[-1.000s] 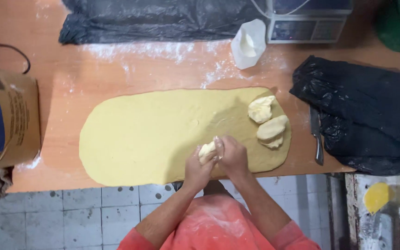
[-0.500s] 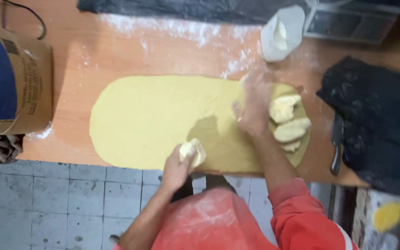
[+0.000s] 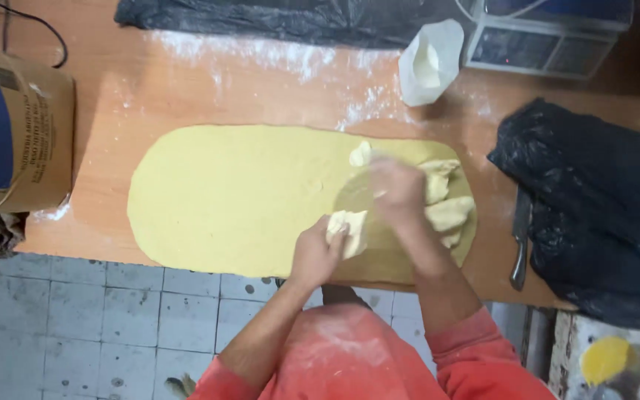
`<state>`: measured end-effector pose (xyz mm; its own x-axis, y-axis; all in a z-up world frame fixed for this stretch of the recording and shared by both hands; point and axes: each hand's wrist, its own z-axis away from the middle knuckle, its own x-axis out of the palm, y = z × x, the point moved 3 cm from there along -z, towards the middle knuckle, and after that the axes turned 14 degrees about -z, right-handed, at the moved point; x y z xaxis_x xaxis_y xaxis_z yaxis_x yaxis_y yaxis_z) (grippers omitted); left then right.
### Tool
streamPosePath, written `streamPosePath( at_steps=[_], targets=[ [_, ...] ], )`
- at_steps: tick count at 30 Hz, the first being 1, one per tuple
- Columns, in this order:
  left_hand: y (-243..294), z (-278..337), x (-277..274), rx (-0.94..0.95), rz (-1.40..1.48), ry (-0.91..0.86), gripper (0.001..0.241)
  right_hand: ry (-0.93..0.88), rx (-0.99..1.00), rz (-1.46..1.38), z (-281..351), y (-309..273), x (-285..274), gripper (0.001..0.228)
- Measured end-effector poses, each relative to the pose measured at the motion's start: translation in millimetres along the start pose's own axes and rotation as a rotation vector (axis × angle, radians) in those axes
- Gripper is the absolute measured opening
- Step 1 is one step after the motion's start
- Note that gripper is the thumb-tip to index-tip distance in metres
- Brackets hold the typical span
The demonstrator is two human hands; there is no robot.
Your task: Shaping small pieces of dough into twists and arranging them on a larger dough sheet.
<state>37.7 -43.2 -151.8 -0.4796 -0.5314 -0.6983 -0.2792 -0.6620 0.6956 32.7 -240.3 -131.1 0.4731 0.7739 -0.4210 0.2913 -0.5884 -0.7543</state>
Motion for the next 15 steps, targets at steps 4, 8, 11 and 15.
streamPosePath(
  at_steps=[4, 8, 11, 15],
  targets=[
    [-54, 27, 9, -0.205, 0.050, -0.104, 0.036, 0.316, 0.465, -0.048, -27, -14, -37, 0.029],
    [-54, 38, -9, -0.347, 0.003, -0.172, 0.064, -0.203, 0.075, 0.325, 33, 35, 29, 0.067],
    [-38, 32, -19, -0.360, -0.058, -0.206, 0.091, -0.611, 0.209, 0.540, 30, 44, 42, 0.068],
    [-12, 20, -17, -0.185, 0.018, -0.004, 0.053, -0.531, 0.521, 0.199, 10, -16, 25, 0.037]
  ],
)
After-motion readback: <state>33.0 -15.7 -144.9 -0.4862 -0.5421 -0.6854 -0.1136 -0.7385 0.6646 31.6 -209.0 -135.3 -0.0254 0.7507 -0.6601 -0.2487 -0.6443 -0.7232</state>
